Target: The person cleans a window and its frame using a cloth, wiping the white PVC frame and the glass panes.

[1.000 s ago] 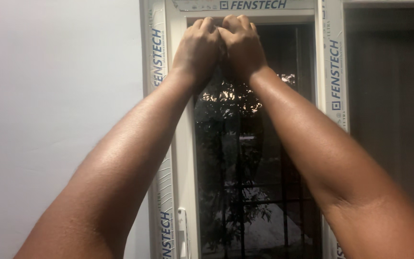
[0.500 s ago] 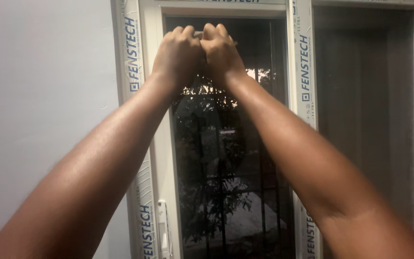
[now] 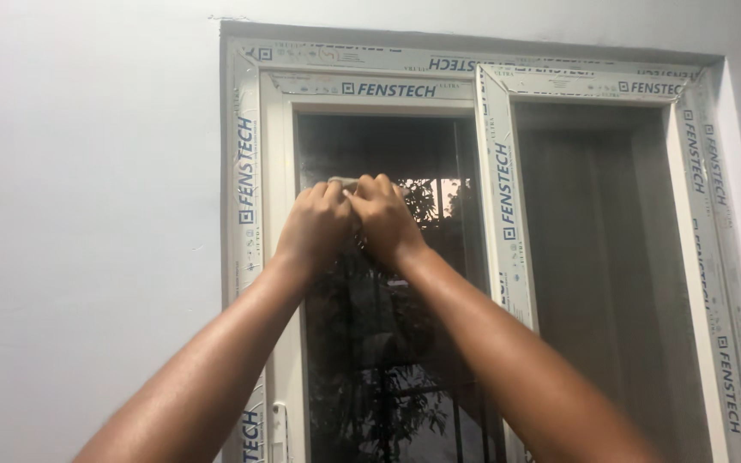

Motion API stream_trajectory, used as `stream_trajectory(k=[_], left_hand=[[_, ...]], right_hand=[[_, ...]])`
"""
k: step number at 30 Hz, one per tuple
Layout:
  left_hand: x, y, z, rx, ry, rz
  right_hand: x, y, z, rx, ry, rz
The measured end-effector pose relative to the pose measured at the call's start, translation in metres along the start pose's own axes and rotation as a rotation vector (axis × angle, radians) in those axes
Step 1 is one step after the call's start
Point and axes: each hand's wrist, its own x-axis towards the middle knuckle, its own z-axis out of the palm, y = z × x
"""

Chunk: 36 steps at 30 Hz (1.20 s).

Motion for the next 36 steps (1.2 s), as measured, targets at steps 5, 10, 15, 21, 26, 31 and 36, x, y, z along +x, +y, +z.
stream_trajectory(k=[5,10,15,21,26,31,36], left_hand=[[-0.028,0.026,-0.022,-0.051,-0.028,-0.035],[-0.078,0.068,-0.048,-0.155,-0.046,-0.053],[-0.136,0.111,-0.075,-0.189,-0.115,-0.069],[-0.186,0.157,-0.107,-0.204,-0.178,-0.135],[-0.210,0.176,-0.120,-0.275,-0.179,-0.189],[-0.230,0.192,-0.133,-0.323,-0.234,-0.187],[-0.252,0.211,-0.146,-0.414,-0.284,-0.213]], right_hand=[[-0.029,-0.021,-0.008,0.004,-0.018,0.001],[-0.084,-0.065,-0.028,0.089,-0.094,0.068],[-0.143,-0.115,-0.041,0.129,-0.168,0.159],[-0.199,-0.158,-0.053,0.158,-0.210,0.199],[-0.233,-0.183,-0.056,0.161,-0.238,0.251],[-0.257,-0.202,-0.063,0.207,-0.248,0.290],[-0.284,-0.225,-0.072,0.245,-0.264,0.336]])
